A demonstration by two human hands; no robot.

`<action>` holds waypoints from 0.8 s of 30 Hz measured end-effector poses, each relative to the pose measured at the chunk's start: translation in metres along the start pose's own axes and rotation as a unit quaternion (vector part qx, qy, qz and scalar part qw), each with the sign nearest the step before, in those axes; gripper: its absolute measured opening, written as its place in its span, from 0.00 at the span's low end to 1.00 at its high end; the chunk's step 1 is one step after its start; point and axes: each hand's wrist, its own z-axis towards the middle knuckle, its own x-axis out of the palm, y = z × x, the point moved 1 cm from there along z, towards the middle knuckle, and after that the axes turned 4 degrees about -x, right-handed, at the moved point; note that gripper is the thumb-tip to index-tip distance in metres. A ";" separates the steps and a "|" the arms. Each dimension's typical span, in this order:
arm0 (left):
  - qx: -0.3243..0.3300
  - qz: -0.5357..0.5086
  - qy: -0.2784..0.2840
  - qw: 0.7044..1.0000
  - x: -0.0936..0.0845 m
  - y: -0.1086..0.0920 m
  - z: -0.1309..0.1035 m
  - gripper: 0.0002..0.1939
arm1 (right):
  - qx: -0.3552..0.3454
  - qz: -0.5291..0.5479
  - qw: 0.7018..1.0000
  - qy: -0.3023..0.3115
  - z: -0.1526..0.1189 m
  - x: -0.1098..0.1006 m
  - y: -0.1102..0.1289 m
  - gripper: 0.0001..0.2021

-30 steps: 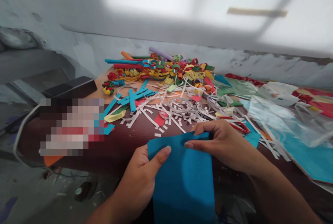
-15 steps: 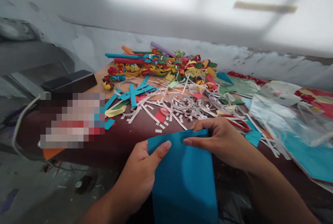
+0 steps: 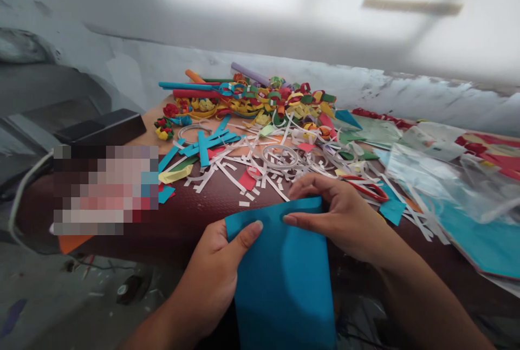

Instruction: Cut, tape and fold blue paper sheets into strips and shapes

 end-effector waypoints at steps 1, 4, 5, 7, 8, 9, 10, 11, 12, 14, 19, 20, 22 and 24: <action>0.005 -0.008 -0.004 1.000 0.000 0.000 0.000 0.18 | 0.000 0.015 1.000 -0.014 -0.001 0.002 0.000 0.26; 0.029 -0.046 -0.024 0.998 0.002 0.000 0.000 0.17 | 0.041 0.093 0.995 -0.016 -0.006 0.008 -0.002 0.32; 0.039 -0.060 -0.032 0.997 0.002 0.000 -0.001 0.17 | 0.058 0.130 0.990 -0.006 -0.008 0.009 -0.004 0.30; 0.055 -0.089 -0.049 0.993 0.005 -0.001 -0.003 0.17 | 0.079 0.202 0.976 0.011 -0.012 0.012 -0.007 0.26; 0.062 -0.102 -0.053 0.991 0.006 -0.002 -0.004 0.17 | 0.084 0.226 0.970 0.014 -0.014 0.012 -0.008 0.24; 0.067 -0.112 -0.053 0.990 0.007 -0.003 -0.005 0.17 | 0.086 0.240 0.967 0.015 -0.015 0.012 -0.010 0.22; 0.069 -0.119 -0.050 0.989 0.008 -0.003 -0.006 0.18 | 0.086 0.250 0.964 0.016 -0.016 0.012 -0.011 0.21; 0.070 -0.123 -0.047 0.989 0.009 -0.004 -0.007 0.18 | 0.086 0.256 0.963 0.017 -0.016 0.011 -0.012 0.20; 0.071 -0.125 -0.045 0.989 0.009 -0.005 -0.007 0.18 | 0.086 0.260 0.962 0.018 -0.017 0.010 -0.012 0.19; 0.071 -0.122 -0.045 0.989 0.009 -0.005 -0.008 0.18 | 0.083 0.264 0.961 0.020 -0.017 0.009 -0.013 0.17; 0.074 -0.104 -0.050 0.991 0.010 -0.004 -0.006 0.17 | 0.087 0.283 0.955 0.028 -0.016 0.010 -0.012 0.15; 0.079 -0.101 -0.050 0.991 0.010 -0.003 -0.006 0.17 | 0.089 0.288 0.953 0.030 -0.015 0.010 -0.012 0.15; 0.090 -0.092 -0.054 0.990 0.009 0.000 -0.004 0.18 | 0.100 0.290 0.951 0.026 -0.014 0.011 -0.013 0.15; 0.099 -0.072 -0.063 0.991 0.003 -0.001 -0.003 0.19 | 0.106 0.286 0.952 0.005 -0.013 0.010 -0.015 0.15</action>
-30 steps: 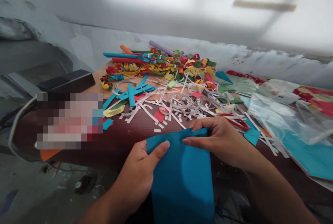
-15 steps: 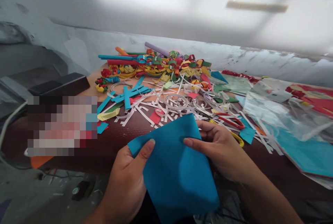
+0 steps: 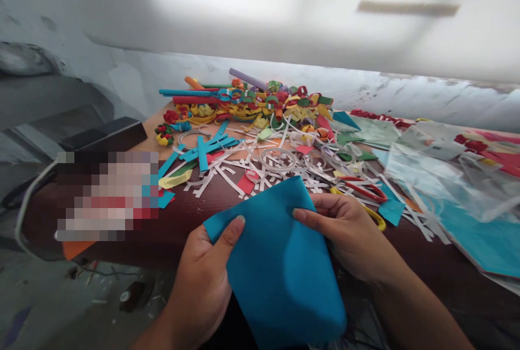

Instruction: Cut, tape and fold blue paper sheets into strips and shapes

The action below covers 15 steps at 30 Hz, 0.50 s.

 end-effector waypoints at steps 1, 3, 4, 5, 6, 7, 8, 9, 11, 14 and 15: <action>-0.001 0.022 0.005 1.000 -0.004 -0.003 0.000 0.19 | -0.006 -0.003 1.000 -0.015 0.000 -0.001 0.000 0.15; -0.007 0.118 0.031 0.993 -0.012 -0.015 0.000 0.18 | -0.029 -0.011 0.999 -0.039 -0.001 -0.003 -0.001 0.17; -0.008 0.193 0.050 0.980 -0.015 -0.024 0.000 0.18 | -0.043 -0.023 0.998 -0.045 -0.002 -0.003 0.000 0.17; 0.010 0.298 0.055 0.953 -0.015 -0.034 -0.001 0.16 | -0.057 -0.044 0.996 -0.046 -0.003 -0.002 0.000 0.17; 0.056 0.404 0.044 0.912 -0.014 -0.046 -0.002 0.16 | -0.074 -0.073 0.994 -0.043 -0.005 0.000 0.001 0.16; 0.108 0.491 0.032 0.864 -0.009 -0.056 -0.003 0.15 | -0.092 -0.106 0.990 -0.034 -0.006 0.004 0.002 0.15; 0.148 0.558 0.025 0.816 -0.002 -0.065 -0.003 0.15 | -0.109 -0.140 0.984 -0.021 -0.008 0.009 0.003 0.13; 0.169 0.604 0.043 0.778 0.008 -0.072 -0.003 0.14 | -0.123 -0.168 0.978 -0.004 -0.009 0.014 0.004 0.11; 0.199 0.641 0.102 0.734 0.028 -0.078 -0.001 0.07 | -0.136 -0.197 0.971 0.026 -0.010 0.024 0.006 0.10; 0.205 0.616 0.133 0.749 0.044 -0.081 0.009 0.12 | -0.136 -0.219 0.965 0.043 -0.011 0.028 0.009 0.12; 0.197 0.592 0.126 0.771 0.044 -0.083 0.013 0.14 | -0.134 -0.234 0.962 0.043 -0.011 0.024 0.010 0.14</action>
